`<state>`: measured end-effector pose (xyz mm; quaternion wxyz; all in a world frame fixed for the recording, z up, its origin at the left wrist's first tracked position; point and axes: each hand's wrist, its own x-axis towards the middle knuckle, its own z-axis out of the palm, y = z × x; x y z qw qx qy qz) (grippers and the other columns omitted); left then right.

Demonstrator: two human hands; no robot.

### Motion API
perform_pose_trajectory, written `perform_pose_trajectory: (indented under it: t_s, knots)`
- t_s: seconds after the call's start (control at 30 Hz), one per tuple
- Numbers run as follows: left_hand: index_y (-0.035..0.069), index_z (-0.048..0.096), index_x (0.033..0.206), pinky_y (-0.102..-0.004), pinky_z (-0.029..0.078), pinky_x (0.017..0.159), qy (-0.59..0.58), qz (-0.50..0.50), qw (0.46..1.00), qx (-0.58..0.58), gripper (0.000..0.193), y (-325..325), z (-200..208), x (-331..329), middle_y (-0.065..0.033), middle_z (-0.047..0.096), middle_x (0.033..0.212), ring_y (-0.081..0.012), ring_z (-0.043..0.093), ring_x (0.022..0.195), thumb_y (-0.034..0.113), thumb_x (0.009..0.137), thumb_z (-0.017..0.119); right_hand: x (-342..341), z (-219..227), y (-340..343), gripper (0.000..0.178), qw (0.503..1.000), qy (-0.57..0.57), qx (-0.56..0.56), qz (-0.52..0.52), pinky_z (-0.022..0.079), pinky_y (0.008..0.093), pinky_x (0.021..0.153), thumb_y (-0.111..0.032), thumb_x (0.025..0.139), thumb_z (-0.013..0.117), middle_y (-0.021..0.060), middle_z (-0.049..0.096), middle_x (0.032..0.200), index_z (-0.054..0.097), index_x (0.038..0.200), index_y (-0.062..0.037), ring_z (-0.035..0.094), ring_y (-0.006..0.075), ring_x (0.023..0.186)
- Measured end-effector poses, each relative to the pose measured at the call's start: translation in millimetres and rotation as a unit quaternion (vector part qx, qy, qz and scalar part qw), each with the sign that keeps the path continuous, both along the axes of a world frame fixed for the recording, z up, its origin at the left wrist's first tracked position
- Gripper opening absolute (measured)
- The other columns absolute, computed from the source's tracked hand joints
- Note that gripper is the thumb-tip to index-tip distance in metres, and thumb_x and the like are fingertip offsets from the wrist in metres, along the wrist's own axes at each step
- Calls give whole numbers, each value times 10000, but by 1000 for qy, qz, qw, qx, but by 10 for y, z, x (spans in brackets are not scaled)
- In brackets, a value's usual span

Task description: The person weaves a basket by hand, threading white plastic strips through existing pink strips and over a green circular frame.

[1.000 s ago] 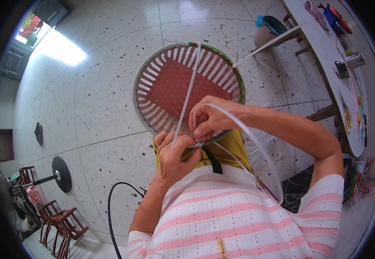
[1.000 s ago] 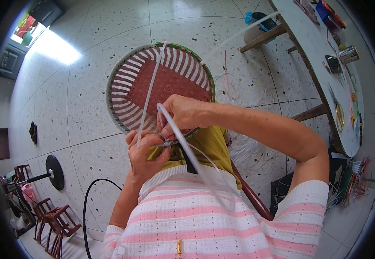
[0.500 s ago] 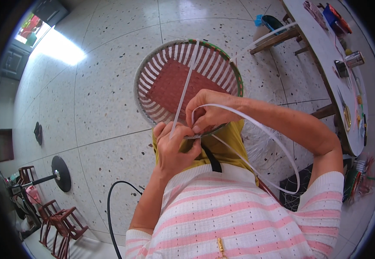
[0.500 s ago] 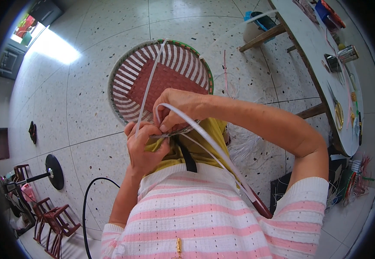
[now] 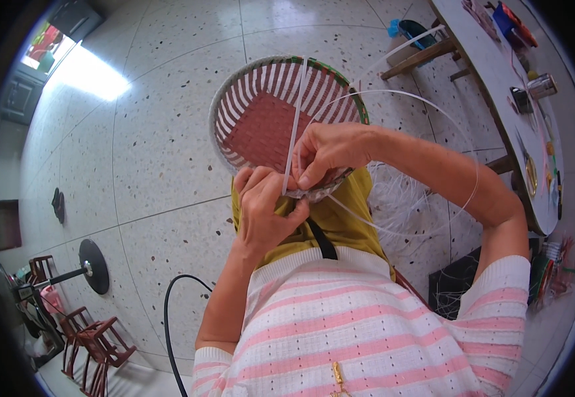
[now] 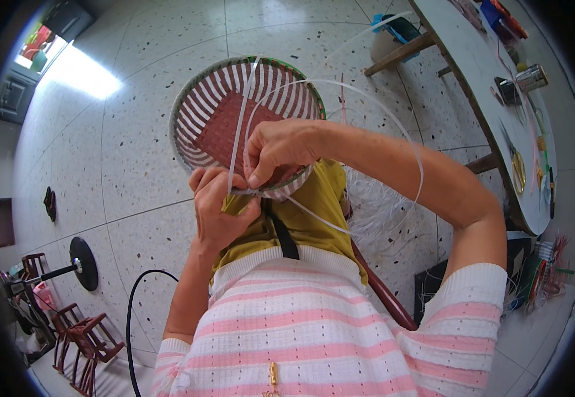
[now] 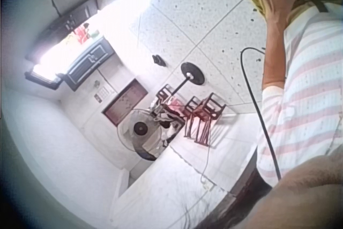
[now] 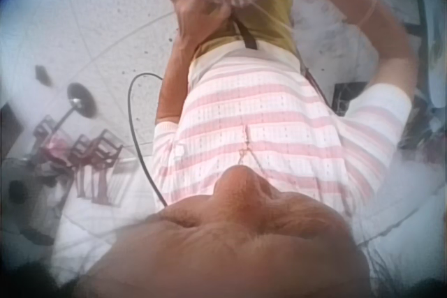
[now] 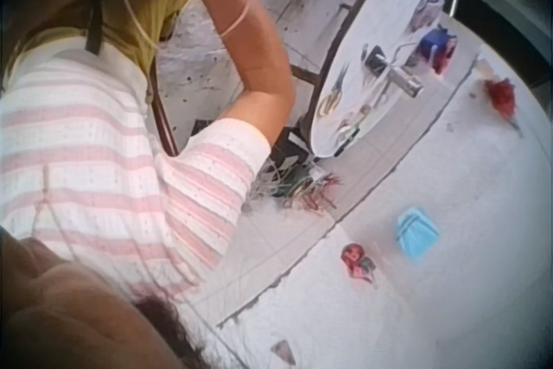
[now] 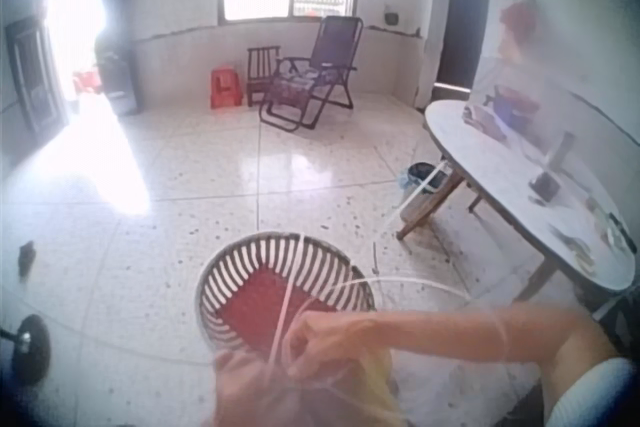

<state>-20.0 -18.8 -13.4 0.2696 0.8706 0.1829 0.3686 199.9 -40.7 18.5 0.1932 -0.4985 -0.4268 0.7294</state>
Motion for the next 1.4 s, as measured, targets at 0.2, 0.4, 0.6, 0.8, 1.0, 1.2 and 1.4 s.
perform_pose_trajectory:
  t_s: [0.2, 0.4, 0.6, 0.8, 1.0, 1.2, 1.4]
  knots:
    - [82, 632, 843, -370, 391, 882, 1, -9, 1000, 3, 324, 58, -3, 8, -39, 636, 818, -234, 602, 805, 47, 565, 794, -3, 87, -17, 180, 999, -9, -33, -36, 458, 180, 561, -159, 803, 813, -5, 680, 768, 732, 889, -23, 585, 46, 646]
    - [82, 625, 871, -381, 383, 903, 0, -38, 999, 13, 338, 133, -18, 46, -36, 646, 821, -238, 608, 820, 55, 582, 798, 36, 34, -14, 196, 997, -28, 69, -34, 481, 197, 586, -179, 827, 794, 1, 682, 777, 735, 884, -1, 598, 54, 664]
    - [75, 640, 859, -381, 384, 916, 0, -14, 1000, -5, 295, 241, -42, 148, -41, 657, 806, -239, 610, 815, 55, 600, 779, 59, 94, -110, 161, 911, -229, 339, -51, 503, 277, 614, -111, 821, 755, 59, 678, 769, 715, 899, 24, 628, 146, 681]
    - [78, 654, 829, -378, 378, 901, 0, -11, 1000, -17, 223, 397, -76, 223, -43, 649, 771, -233, 599, 799, 101, 646, 778, 61, 163, -518, 92, 747, -289, 573, -172, 514, 333, 671, -32, 819, 675, 153, 671, 852, 694, 889, 24, 656, 287, 753]
    - [65, 660, 869, -354, 361, 938, -4, 5, 999, -39, 242, 484, -158, 346, -33, 650, 799, -205, 593, 795, 122, 670, 786, 323, -530, -992, 148, 835, -333, 280, -338, 528, 336, 640, 6, 804, 704, 164, 698, 836, 697, 950, 25, 674, 298, 697]
    - [70, 670, 907, -358, 364, 929, 31, 1, 999, -39, 234, 488, -164, 362, -38, 660, 834, -206, 597, 809, 115, 711, 790, -421, -394, -754, 164, 746, -317, 490, -322, 512, 279, 598, 9, 840, 727, 120, 694, 823, 698, 1000, 29, 650, 138, 679]
    - [76, 676, 877, -371, 379, 872, -8, 12, 999, -35, 210, 464, -215, 397, -53, 649, 794, -250, 603, 822, 111, 698, 782, -539, -468, -420, 146, 657, -337, 570, -360, 540, 375, 646, -25, 822, 715, 160, 678, 910, 675, 961, -5, 680, 333, 761]
